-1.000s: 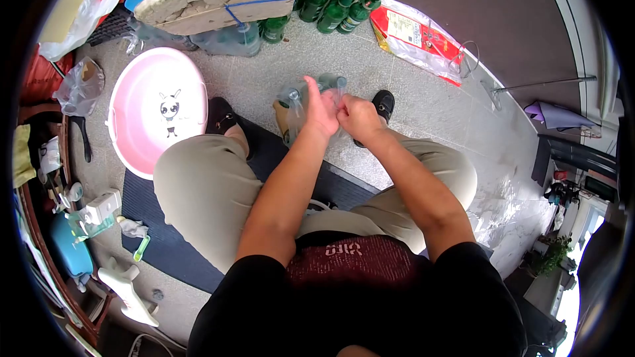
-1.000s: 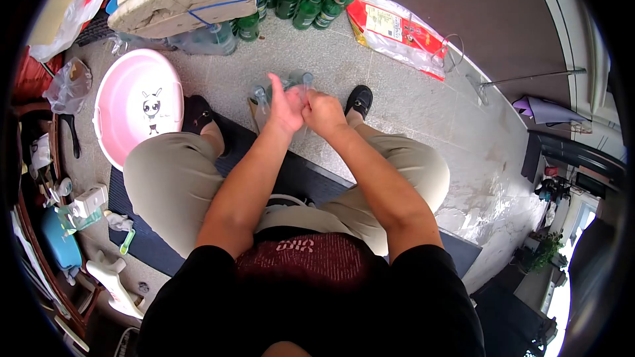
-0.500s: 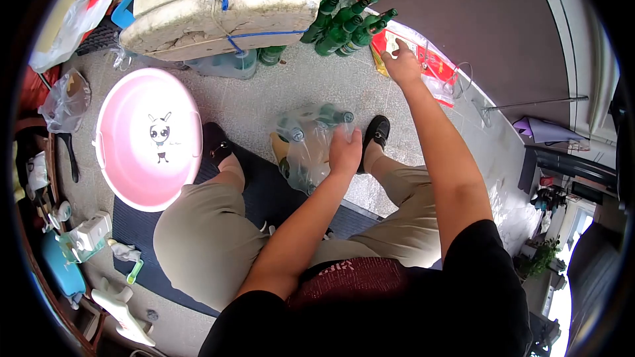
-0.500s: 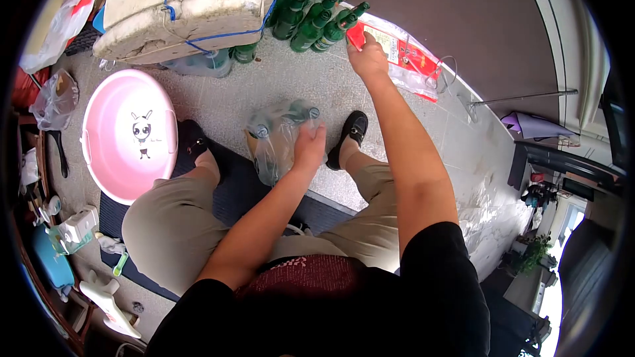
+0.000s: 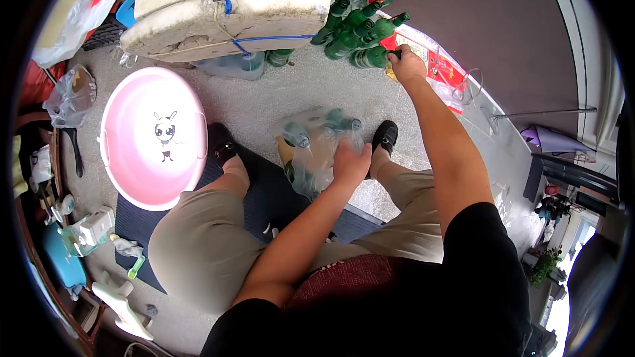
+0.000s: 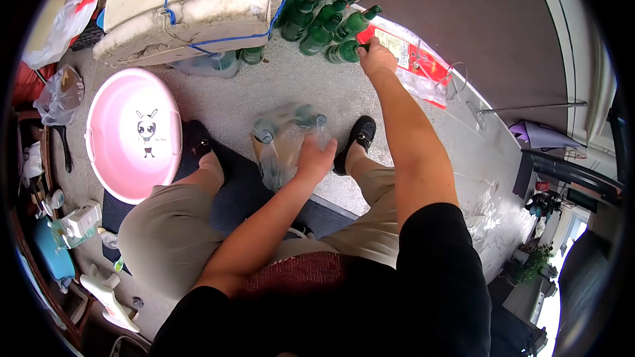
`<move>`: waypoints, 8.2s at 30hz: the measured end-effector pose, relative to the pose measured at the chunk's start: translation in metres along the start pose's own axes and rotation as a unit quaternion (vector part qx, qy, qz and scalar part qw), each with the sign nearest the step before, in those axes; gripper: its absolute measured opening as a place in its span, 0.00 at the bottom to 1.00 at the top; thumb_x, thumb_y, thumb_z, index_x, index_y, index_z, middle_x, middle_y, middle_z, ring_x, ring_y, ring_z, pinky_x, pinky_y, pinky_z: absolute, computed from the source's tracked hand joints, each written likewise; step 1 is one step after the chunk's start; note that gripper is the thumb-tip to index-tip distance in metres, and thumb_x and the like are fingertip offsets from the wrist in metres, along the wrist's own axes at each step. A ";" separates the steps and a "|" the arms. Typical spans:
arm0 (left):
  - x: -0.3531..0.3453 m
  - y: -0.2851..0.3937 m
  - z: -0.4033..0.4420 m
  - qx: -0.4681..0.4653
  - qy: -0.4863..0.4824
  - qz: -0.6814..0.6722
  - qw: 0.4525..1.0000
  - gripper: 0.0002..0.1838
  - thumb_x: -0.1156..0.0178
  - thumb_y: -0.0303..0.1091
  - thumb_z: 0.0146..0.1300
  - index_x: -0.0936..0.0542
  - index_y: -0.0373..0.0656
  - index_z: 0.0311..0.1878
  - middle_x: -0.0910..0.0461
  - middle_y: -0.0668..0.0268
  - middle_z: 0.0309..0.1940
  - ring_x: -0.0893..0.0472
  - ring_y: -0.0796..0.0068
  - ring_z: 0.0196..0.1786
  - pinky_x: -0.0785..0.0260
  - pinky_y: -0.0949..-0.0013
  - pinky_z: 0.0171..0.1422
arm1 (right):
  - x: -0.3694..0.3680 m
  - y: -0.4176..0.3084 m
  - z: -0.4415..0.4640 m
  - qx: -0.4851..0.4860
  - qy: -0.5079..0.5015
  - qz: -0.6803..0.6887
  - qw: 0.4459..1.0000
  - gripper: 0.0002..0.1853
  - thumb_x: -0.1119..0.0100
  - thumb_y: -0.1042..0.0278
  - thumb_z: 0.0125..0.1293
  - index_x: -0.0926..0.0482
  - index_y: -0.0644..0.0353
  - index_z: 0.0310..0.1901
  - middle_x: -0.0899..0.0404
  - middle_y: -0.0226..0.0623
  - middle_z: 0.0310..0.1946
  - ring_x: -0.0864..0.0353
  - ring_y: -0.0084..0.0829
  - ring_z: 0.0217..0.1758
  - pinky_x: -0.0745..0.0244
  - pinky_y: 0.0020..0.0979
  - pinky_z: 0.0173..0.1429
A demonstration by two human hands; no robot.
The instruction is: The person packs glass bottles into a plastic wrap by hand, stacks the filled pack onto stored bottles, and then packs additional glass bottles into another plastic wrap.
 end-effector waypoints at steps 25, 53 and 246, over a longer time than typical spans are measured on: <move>0.029 0.065 -0.140 -0.227 -0.076 0.445 0.863 0.27 0.36 0.42 0.51 0.26 0.45 0.56 0.27 0.56 0.52 0.30 0.57 0.58 0.31 0.60 0.55 | 0.171 -0.125 -0.285 0.320 0.029 -0.017 0.947 0.11 0.43 0.58 0.57 0.20 0.55 0.36 0.19 0.43 0.26 0.19 0.44 0.33 0.26 0.41 0.40; 0.093 0.032 -0.023 -0.103 -0.052 -0.172 0.978 0.15 0.51 0.29 0.65 0.23 0.35 0.52 0.21 0.59 0.46 0.22 0.70 0.46 0.30 0.70 0.50 | -0.085 -0.107 -0.270 0.319 -0.199 -0.192 0.907 0.11 0.41 0.66 0.53 0.18 0.60 0.38 0.18 0.43 0.40 0.17 0.40 0.44 0.23 0.37 0.46; 0.064 -0.132 0.053 0.340 0.090 -0.756 0.551 0.25 0.42 0.52 0.63 0.30 0.46 0.56 0.29 0.58 0.51 0.27 0.59 0.52 0.30 0.54 0.56 | -0.088 -0.106 -0.269 0.184 -0.009 0.067 0.981 0.13 0.37 0.63 0.54 0.26 0.59 0.37 0.20 0.48 0.30 0.19 0.48 0.34 0.25 0.44 0.39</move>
Point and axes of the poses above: each hand's wrist, its own z-axis towards the middle knuckle, its own x-axis out of the back of the hand, y = z × x, the point moved 10 cm from there along z, towards the middle knuckle
